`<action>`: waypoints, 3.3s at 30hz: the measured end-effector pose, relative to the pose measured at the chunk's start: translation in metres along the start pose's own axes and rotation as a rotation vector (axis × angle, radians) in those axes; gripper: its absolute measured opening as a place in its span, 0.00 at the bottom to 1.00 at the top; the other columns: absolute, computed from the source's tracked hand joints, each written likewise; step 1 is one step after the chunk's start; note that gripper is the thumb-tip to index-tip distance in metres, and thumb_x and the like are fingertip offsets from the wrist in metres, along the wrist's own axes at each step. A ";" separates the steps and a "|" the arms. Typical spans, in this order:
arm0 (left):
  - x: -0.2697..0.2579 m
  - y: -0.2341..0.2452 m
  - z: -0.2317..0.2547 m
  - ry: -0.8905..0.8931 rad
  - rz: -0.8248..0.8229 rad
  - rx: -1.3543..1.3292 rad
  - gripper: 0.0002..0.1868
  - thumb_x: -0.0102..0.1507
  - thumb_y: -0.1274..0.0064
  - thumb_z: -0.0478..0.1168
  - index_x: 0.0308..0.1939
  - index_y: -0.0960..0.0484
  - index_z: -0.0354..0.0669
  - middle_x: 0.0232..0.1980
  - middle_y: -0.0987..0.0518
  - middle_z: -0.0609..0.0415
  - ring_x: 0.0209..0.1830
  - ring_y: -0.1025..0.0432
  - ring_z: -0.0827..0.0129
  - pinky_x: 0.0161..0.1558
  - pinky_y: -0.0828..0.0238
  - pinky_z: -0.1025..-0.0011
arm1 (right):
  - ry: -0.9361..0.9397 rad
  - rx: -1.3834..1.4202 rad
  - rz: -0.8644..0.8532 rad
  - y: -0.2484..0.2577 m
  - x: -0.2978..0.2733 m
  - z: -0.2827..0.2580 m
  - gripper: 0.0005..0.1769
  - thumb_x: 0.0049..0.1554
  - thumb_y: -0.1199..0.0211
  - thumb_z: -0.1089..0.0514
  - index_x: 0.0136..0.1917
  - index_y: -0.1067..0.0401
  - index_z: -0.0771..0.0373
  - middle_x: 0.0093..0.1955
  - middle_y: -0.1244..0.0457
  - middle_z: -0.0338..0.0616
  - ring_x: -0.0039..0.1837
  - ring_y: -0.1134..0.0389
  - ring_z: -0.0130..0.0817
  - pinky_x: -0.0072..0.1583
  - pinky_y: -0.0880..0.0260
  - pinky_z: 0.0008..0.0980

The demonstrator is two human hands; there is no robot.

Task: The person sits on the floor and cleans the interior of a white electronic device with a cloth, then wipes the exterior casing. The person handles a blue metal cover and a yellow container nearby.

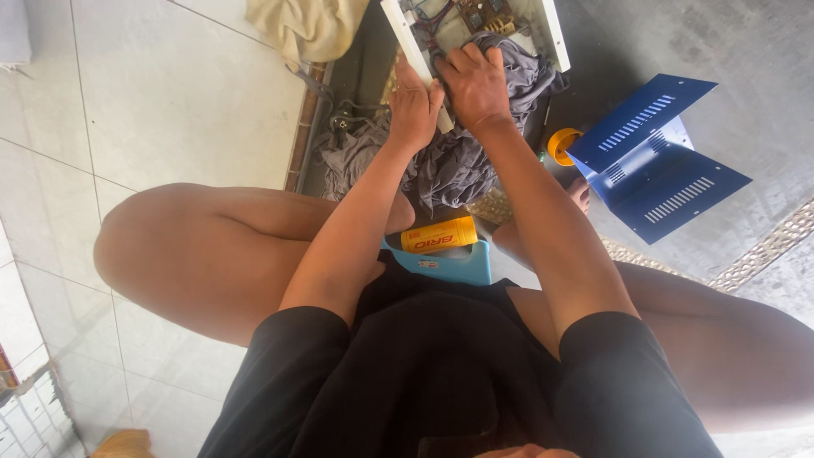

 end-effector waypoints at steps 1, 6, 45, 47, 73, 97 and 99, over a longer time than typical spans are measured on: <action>0.001 0.000 -0.001 -0.008 -0.004 0.031 0.42 0.76 0.61 0.52 0.77 0.62 0.20 0.76 0.46 0.21 0.74 0.42 0.34 0.69 0.48 0.41 | 0.003 0.005 -0.016 0.002 0.001 0.000 0.13 0.60 0.35 0.55 0.59 0.21 0.55 0.53 0.36 0.31 0.61 0.38 0.33 0.61 0.46 0.40; 0.003 0.000 -0.002 0.026 0.001 -0.012 0.42 0.75 0.63 0.53 0.77 0.61 0.22 0.77 0.45 0.23 0.74 0.41 0.35 0.69 0.46 0.42 | 0.005 -0.044 -0.034 0.012 0.007 0.003 0.18 0.60 0.36 0.55 0.64 0.21 0.49 0.58 0.37 0.32 0.66 0.44 0.38 0.67 0.51 0.47; 0.011 -0.007 0.010 0.080 0.039 0.003 0.40 0.71 0.57 0.49 0.76 0.56 0.26 0.75 0.44 0.30 0.74 0.41 0.39 0.66 0.44 0.44 | -0.356 -0.019 0.168 0.053 -0.040 0.016 0.18 0.66 0.43 0.62 0.69 0.35 0.59 0.67 0.41 0.48 0.69 0.39 0.49 0.69 0.40 0.47; 0.010 -0.008 0.009 0.080 0.026 0.015 0.41 0.72 0.58 0.49 0.76 0.57 0.24 0.75 0.44 0.30 0.73 0.40 0.40 0.66 0.44 0.44 | -0.294 -0.136 0.153 0.046 -0.043 0.008 0.24 0.59 0.42 0.61 0.69 0.33 0.60 0.70 0.41 0.49 0.68 0.40 0.53 0.66 0.39 0.47; 0.009 -0.003 0.014 0.040 0.055 0.010 0.40 0.73 0.59 0.49 0.76 0.60 0.25 0.75 0.45 0.28 0.72 0.39 0.37 0.65 0.45 0.41 | -0.255 0.116 0.138 0.021 -0.072 0.034 0.25 0.68 0.56 0.66 0.77 0.37 0.63 0.82 0.45 0.46 0.81 0.43 0.49 0.81 0.45 0.52; 0.006 -0.012 0.002 0.191 -0.040 -0.070 0.41 0.69 0.57 0.48 0.78 0.54 0.25 0.73 0.37 0.32 0.72 0.38 0.42 0.65 0.42 0.45 | -1.135 0.280 -0.110 -0.053 -0.011 0.133 0.35 0.63 0.55 0.35 0.64 0.30 0.66 0.59 0.35 0.69 0.63 0.34 0.63 0.64 0.35 0.51; 0.006 -0.008 0.006 0.100 0.050 -0.065 0.41 0.70 0.56 0.48 0.76 0.54 0.24 0.74 0.40 0.29 0.73 0.40 0.38 0.66 0.43 0.44 | -1.160 0.325 -0.212 -0.055 -0.012 0.142 0.36 0.64 0.59 0.33 0.64 0.30 0.65 0.60 0.35 0.68 0.65 0.35 0.63 0.66 0.38 0.51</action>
Point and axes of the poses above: each hand's wrist, its own x-axis towards the middle knuckle, its own y-axis out of the back of the hand, z = x × y, the point moved 3 cm from there along x, towards the middle knuckle
